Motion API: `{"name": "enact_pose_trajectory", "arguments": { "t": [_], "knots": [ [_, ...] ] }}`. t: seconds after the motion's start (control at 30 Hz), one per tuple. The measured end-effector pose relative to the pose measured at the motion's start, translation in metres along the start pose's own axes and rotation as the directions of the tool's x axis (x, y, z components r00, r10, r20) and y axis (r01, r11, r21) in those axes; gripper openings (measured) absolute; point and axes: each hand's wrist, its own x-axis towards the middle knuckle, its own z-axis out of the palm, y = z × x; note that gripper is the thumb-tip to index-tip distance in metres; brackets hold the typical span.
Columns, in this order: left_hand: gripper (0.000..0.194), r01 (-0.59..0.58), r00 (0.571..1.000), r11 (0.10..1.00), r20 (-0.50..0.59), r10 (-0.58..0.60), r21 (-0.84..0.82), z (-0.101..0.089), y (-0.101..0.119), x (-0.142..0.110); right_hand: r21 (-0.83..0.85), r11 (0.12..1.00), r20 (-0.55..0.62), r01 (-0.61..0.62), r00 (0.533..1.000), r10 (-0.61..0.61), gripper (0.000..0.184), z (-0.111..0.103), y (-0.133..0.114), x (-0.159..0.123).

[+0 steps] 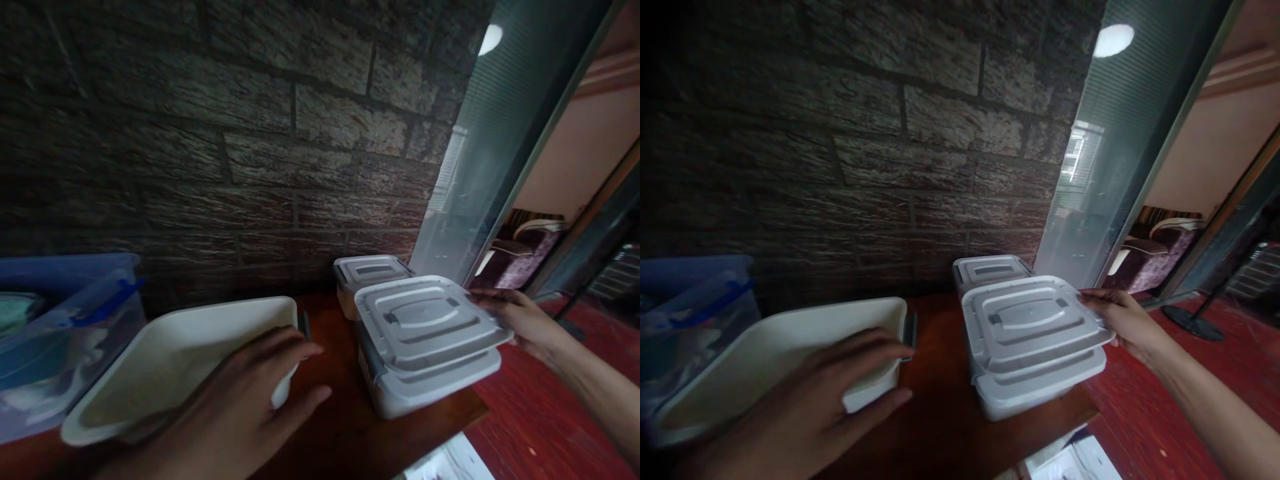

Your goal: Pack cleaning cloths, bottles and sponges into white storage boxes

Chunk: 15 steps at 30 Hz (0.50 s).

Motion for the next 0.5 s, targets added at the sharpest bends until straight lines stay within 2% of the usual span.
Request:
{"name": "enact_pose_trajectory", "arguments": {
  "t": [0.1,0.2,0.3,0.37,0.5],
  "knots": [
    [0.070,-0.058,0.997,0.995,0.064,0.052,0.085,0.037,0.033,0.021,-0.006,1.000,0.061,-0.018,0.998,0.018,0.025,-0.002,0.010,0.002],
    [0.080,-0.124,0.983,0.985,0.152,0.105,0.116,0.062,0.044,0.035,-0.054,0.999,0.073,0.001,0.997,0.003,0.030,-0.005,0.022,0.008],
    [0.074,-0.178,0.966,0.970,0.216,0.140,0.168,0.078,0.044,0.045,-0.156,0.982,0.079,0.108,0.992,-0.097,0.027,-0.013,0.031,0.018],
    [0.063,-0.221,0.959,0.954,0.222,0.176,0.201,0.083,0.046,0.049,-0.251,0.949,0.119,0.193,0.979,-0.168,0.029,-0.019,0.036,0.025],
    [0.040,-0.301,0.946,0.918,0.200,0.254,0.259,0.085,0.053,0.050,-0.438,0.856,0.220,0.277,0.956,-0.196,0.036,-0.031,0.045,0.035]
  ]
}}
